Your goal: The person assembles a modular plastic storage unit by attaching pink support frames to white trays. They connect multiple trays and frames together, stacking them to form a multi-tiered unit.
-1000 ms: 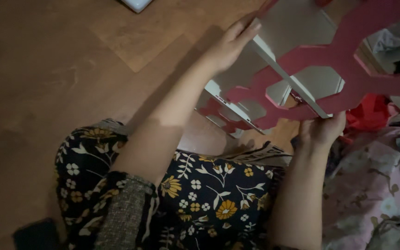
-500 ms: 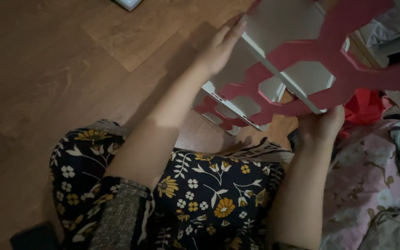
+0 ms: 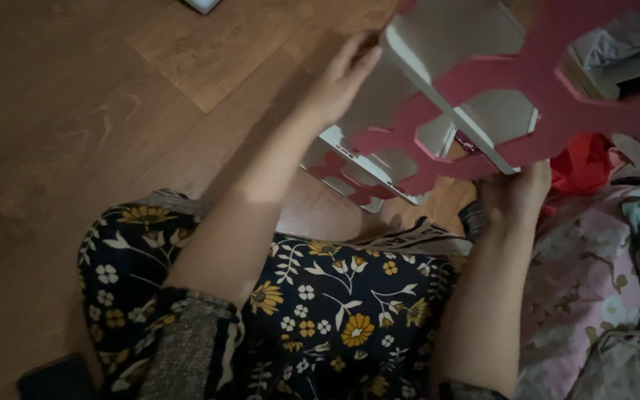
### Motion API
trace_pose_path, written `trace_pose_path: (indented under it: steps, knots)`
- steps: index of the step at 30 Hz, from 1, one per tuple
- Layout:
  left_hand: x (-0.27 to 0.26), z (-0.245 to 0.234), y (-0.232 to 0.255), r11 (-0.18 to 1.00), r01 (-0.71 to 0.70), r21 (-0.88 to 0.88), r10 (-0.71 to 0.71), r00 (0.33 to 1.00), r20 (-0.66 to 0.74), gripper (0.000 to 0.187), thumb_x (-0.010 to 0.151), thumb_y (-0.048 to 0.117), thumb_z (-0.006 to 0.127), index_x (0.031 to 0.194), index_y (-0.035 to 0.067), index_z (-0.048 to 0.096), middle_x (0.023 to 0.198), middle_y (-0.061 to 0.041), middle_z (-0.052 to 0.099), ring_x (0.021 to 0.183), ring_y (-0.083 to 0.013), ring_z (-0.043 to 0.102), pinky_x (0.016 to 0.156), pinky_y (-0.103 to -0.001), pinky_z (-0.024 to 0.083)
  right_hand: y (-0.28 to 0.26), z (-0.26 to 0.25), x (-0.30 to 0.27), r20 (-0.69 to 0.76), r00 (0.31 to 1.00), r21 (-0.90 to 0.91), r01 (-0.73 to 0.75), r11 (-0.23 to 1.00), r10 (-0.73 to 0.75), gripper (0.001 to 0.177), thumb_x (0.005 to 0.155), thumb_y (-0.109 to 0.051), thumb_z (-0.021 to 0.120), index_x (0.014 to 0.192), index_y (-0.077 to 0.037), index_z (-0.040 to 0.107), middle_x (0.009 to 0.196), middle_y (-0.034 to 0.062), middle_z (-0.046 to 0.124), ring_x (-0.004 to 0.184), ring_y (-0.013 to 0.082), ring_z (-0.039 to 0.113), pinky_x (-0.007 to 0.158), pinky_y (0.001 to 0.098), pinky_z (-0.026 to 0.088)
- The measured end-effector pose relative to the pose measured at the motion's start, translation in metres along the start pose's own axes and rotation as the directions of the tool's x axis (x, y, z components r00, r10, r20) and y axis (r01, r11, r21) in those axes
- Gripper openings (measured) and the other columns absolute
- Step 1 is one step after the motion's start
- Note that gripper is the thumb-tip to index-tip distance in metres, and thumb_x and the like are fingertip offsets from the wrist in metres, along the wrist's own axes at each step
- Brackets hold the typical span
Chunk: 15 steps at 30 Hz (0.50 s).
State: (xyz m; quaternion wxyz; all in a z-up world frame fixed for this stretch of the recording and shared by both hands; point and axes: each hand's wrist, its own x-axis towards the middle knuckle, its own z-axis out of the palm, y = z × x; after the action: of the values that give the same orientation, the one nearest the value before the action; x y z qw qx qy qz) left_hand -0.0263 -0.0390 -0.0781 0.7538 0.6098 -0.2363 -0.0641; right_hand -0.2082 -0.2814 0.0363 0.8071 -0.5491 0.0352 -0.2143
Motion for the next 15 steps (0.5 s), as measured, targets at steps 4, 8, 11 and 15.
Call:
trace_pose_path:
  steps: [4, 8, 11, 15]
  knots:
    - [-0.010, -0.007, 0.010, 0.994, -0.077, -0.072, 0.078, 0.997, 0.021, 0.076, 0.102, 0.065, 0.046, 0.155, 0.011, 0.043, 0.159, -0.015, 0.051, 0.150, -0.0304, 0.046, 0.124, -0.044, 0.038, -0.004, 0.022, -0.002, -0.135, 0.991, -0.139, -0.008, 0.990, -0.011, 0.040, 0.099, -0.020, 0.052, 0.133, 0.000, 0.052, 0.127, 0.0149, 0.064, 0.115, 0.0288, 0.069, 0.096, 0.0491, 0.061]
    - [-0.018, -0.004, 0.023, 0.993, -0.093, -0.070, 0.099, 0.992, 0.078, 0.072, 0.101, 0.062, 0.051, 0.154, 0.014, 0.045, 0.158, -0.013, 0.050, 0.148, -0.0301, 0.044, 0.121, -0.044, 0.038, -0.015, -0.004, 0.015, -0.001, 0.998, -0.111, 0.061, 0.992, -0.062, 0.045, 0.106, -0.018, 0.055, 0.143, 0.008, 0.053, 0.139, 0.0195, 0.062, 0.132, 0.0308, 0.065, 0.114, 0.0478, 0.052]
    - [-0.022, -0.002, 0.028, 0.954, -0.190, -0.231, 0.224, 0.965, 0.135, 0.067, 0.102, 0.061, 0.060, 0.150, 0.015, 0.051, 0.152, -0.017, 0.055, 0.147, -0.0348, 0.050, 0.125, -0.049, 0.041, -0.024, -0.044, 0.037, 0.119, 0.992, 0.026, 0.027, 0.999, -0.030, 0.045, 0.110, -0.017, 0.054, 0.148, 0.008, 0.053, 0.145, 0.0207, 0.061, 0.134, 0.0310, 0.063, 0.118, 0.0450, 0.051]
    - [-0.017, -0.003, 0.024, 0.958, -0.067, -0.280, 0.072, 0.997, 0.006, 0.077, 0.091, 0.070, 0.060, 0.145, 0.016, 0.050, 0.147, -0.020, 0.058, 0.145, -0.0369, 0.052, 0.121, -0.052, 0.043, -0.022, -0.074, 0.057, 0.282, 0.959, 0.178, -0.055, 0.983, 0.002, 0.046, 0.110, -0.020, 0.051, 0.148, 0.006, 0.053, 0.144, 0.0213, 0.061, 0.131, 0.0330, 0.062, 0.114, 0.0462, 0.052]
